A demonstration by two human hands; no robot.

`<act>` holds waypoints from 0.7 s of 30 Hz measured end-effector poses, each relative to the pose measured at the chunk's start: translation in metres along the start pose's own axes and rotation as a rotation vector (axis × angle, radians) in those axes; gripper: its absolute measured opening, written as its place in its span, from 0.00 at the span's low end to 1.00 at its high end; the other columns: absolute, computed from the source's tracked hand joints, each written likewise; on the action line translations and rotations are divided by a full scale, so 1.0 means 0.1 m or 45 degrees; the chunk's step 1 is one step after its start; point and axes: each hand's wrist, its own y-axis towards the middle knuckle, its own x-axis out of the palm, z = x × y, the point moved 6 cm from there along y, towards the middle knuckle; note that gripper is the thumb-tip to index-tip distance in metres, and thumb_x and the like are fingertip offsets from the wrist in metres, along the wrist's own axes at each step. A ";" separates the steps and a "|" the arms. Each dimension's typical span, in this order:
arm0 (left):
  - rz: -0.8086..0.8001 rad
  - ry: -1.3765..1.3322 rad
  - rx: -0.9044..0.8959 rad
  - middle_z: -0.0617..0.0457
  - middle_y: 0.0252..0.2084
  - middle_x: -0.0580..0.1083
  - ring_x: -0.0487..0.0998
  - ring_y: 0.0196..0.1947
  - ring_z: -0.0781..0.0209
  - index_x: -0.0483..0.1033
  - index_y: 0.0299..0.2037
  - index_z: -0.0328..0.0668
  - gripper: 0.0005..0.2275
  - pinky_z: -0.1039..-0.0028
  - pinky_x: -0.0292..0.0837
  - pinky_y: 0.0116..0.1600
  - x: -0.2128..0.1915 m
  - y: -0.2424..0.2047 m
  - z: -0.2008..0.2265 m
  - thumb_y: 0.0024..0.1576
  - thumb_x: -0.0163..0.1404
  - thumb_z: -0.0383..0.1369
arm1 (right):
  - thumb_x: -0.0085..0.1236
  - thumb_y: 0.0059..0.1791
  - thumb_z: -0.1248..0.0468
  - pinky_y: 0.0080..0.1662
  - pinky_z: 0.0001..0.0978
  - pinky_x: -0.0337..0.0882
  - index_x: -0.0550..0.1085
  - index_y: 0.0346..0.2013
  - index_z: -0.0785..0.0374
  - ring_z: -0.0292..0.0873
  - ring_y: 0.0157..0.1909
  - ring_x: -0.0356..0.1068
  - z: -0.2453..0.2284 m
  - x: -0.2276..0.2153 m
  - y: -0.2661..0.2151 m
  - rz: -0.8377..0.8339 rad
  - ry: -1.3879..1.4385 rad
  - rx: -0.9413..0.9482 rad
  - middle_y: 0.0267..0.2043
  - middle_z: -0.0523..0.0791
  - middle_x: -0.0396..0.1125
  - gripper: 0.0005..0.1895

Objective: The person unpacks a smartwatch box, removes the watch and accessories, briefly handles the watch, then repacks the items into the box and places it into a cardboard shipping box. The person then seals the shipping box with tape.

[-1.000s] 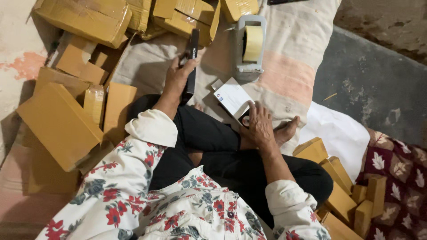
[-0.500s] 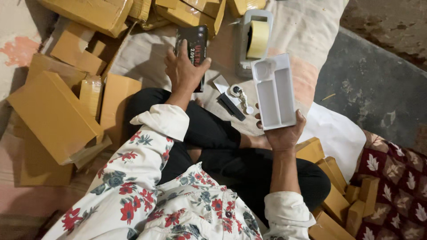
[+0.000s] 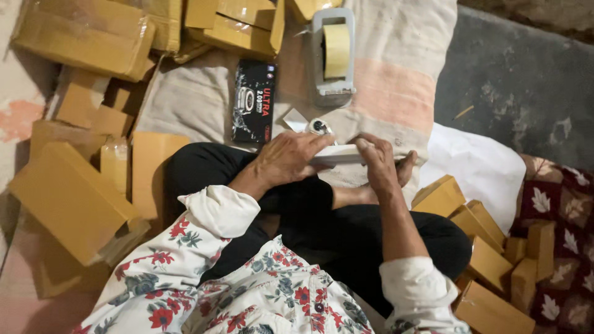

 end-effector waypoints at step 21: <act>1.160 -1.113 -0.842 0.54 0.37 0.78 0.74 0.36 0.67 0.79 0.46 0.31 0.13 0.74 0.71 0.44 -0.29 -0.12 -1.60 0.63 0.53 0.37 | 0.68 0.44 0.57 0.41 0.43 0.74 0.82 0.33 0.62 0.52 0.35 0.77 -0.04 0.42 0.31 0.352 -0.850 -0.007 0.33 0.51 0.76 0.12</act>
